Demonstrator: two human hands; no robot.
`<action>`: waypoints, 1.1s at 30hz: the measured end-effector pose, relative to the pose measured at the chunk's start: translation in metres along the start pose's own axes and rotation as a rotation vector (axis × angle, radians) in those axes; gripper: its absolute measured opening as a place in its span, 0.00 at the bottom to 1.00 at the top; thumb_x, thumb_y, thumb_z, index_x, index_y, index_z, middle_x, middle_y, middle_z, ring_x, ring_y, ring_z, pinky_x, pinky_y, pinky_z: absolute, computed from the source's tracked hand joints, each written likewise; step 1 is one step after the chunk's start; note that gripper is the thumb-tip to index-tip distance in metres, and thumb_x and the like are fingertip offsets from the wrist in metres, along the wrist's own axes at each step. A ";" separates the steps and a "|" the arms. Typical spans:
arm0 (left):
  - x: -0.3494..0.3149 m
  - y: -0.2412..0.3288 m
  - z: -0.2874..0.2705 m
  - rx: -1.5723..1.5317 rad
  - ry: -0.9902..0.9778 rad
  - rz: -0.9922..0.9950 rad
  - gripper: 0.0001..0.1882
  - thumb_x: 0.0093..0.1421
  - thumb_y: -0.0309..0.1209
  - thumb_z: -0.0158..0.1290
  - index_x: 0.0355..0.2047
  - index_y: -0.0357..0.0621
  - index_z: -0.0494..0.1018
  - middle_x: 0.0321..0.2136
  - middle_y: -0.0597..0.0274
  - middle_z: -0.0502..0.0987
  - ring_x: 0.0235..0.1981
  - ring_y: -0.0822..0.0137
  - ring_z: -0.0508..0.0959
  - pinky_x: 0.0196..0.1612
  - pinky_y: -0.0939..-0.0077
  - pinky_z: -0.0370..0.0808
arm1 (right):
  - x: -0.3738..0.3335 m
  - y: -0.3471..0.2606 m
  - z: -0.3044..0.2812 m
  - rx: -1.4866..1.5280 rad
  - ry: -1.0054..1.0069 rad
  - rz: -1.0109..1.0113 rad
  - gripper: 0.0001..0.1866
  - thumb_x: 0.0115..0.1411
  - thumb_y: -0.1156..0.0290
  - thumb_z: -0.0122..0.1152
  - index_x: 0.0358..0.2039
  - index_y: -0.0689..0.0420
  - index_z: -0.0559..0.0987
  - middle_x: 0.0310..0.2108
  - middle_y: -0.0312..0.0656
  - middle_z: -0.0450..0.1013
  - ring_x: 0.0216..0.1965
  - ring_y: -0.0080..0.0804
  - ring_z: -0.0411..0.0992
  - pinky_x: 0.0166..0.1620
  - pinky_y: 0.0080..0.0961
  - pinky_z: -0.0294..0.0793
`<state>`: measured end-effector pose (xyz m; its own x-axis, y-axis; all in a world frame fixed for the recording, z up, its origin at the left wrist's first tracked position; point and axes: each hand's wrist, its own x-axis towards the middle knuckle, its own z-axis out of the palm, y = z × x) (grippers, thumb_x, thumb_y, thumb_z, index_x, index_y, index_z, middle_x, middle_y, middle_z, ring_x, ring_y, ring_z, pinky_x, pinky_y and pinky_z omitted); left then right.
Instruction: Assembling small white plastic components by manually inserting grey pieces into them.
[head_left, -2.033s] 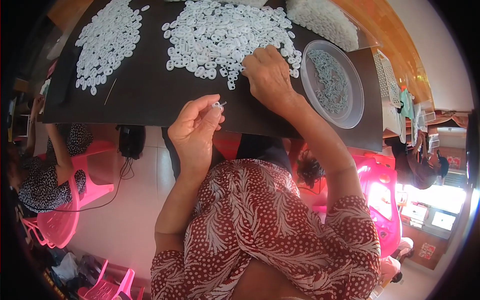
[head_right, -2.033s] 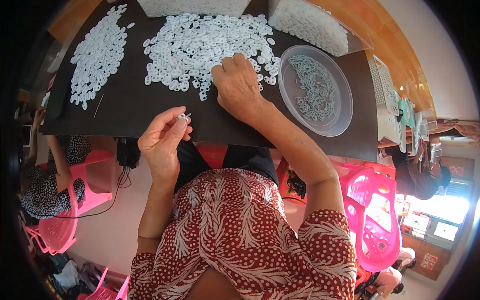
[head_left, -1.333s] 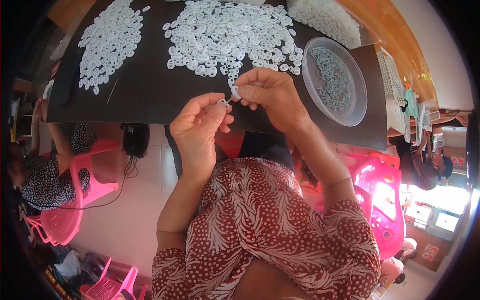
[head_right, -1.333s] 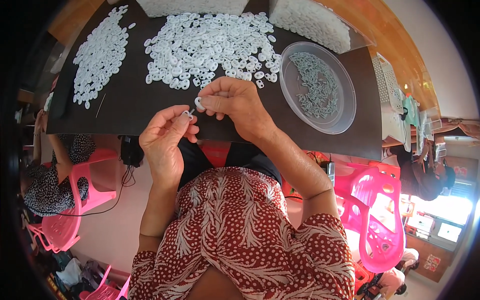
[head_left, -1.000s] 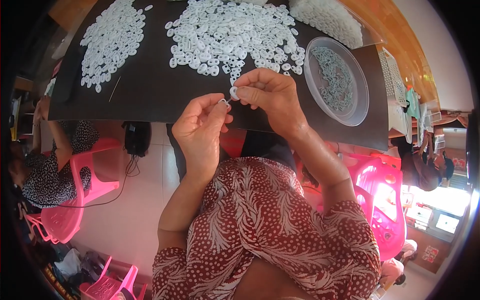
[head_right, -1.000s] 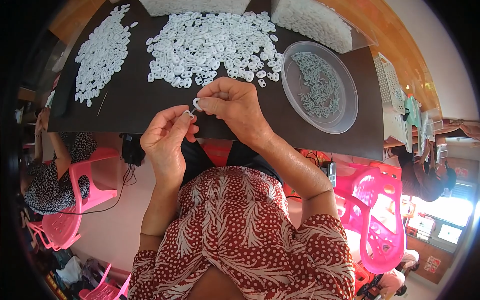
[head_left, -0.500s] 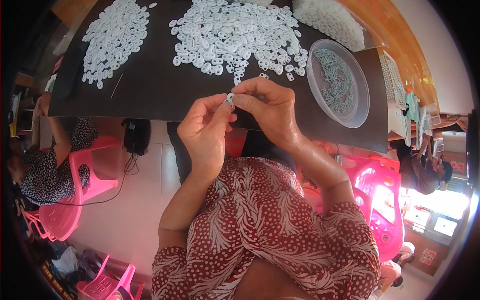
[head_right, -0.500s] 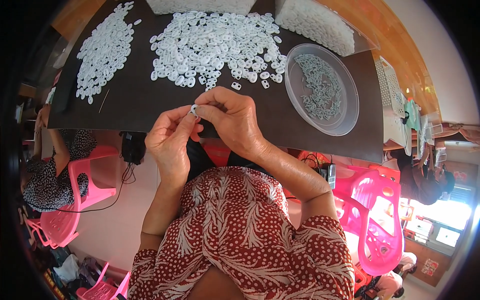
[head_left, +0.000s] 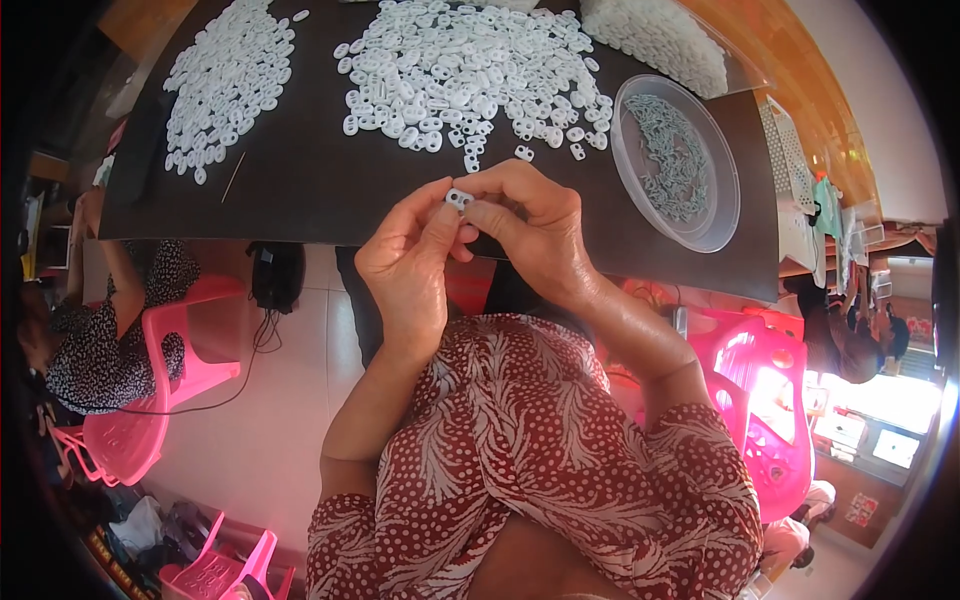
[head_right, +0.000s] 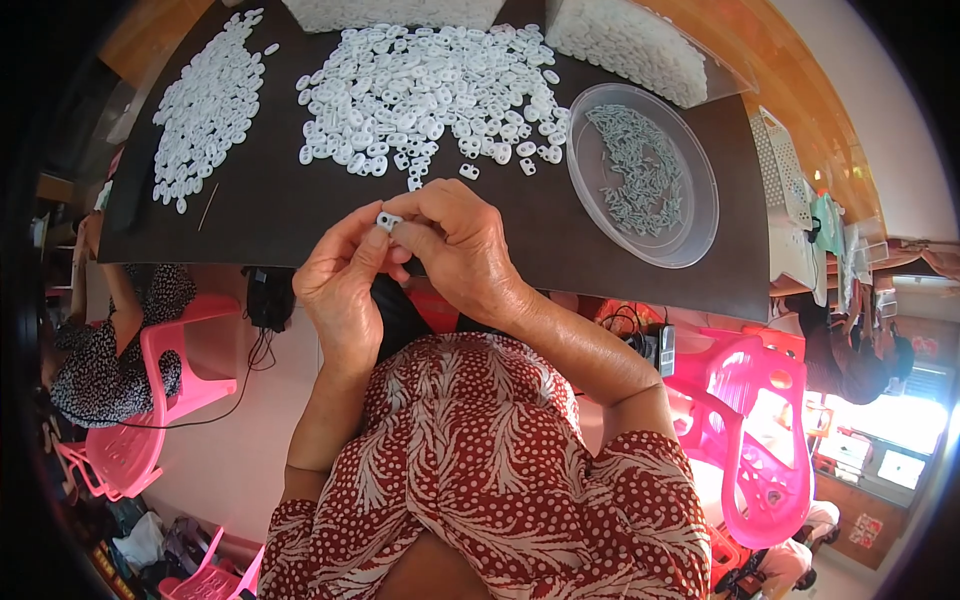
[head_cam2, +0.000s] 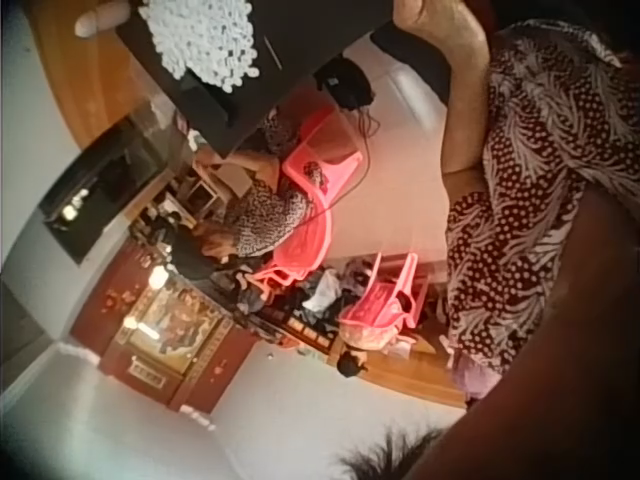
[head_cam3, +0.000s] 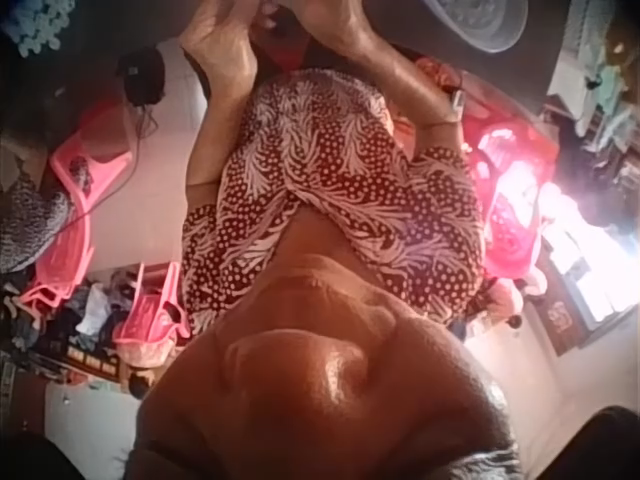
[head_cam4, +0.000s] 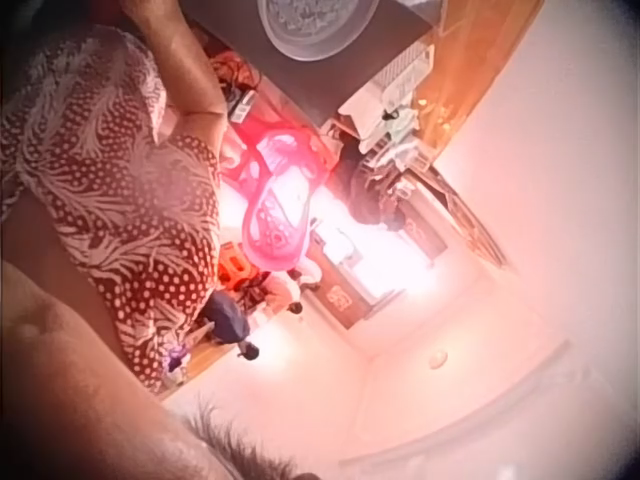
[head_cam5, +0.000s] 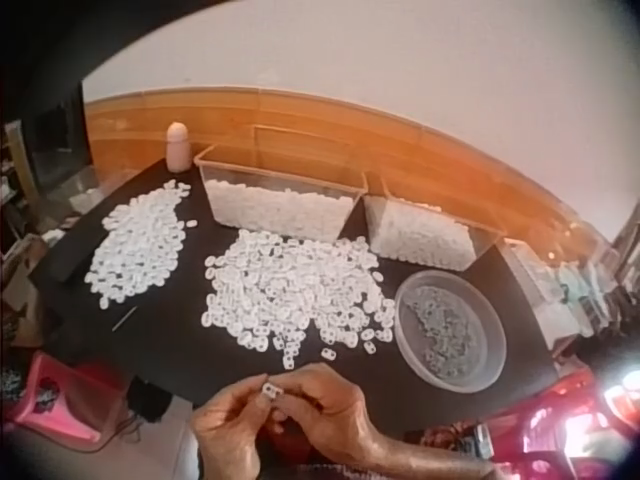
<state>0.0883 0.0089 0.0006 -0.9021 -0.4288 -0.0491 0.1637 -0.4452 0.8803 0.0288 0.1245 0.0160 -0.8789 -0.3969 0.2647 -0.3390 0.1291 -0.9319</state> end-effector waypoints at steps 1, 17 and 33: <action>0.000 0.000 -0.001 -0.036 0.004 -0.005 0.10 0.59 0.18 0.51 0.42 0.31 0.74 0.28 0.61 0.76 0.24 0.76 0.74 0.26 0.86 0.71 | 0.000 -0.004 -0.001 -0.036 -0.049 0.025 0.10 0.51 0.81 0.60 0.36 0.62 0.78 0.28 0.38 0.72 0.29 0.24 0.69 0.33 0.20 0.69; 0.000 0.005 0.001 -0.058 -0.003 0.014 0.08 0.58 0.18 0.51 0.38 0.30 0.73 0.25 0.61 0.75 0.25 0.74 0.73 0.31 0.83 0.72 | -0.006 0.002 0.004 -0.220 0.058 -0.273 0.17 0.42 0.80 0.62 0.37 0.62 0.78 0.31 0.42 0.74 0.30 0.38 0.69 0.34 0.29 0.70; -0.001 0.011 -0.002 -0.044 -0.101 0.051 0.11 0.59 0.19 0.51 0.43 0.30 0.73 0.30 0.62 0.75 0.29 0.76 0.73 0.34 0.84 0.71 | -0.010 0.003 0.005 -0.211 0.088 -0.323 0.18 0.41 0.81 0.64 0.36 0.63 0.77 0.26 0.40 0.73 0.27 0.34 0.68 0.31 0.27 0.68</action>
<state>0.0914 0.0030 0.0096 -0.9271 -0.3720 0.0452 0.2262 -0.4595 0.8589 0.0379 0.1243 0.0095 -0.7379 -0.3696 0.5647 -0.6562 0.1976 -0.7282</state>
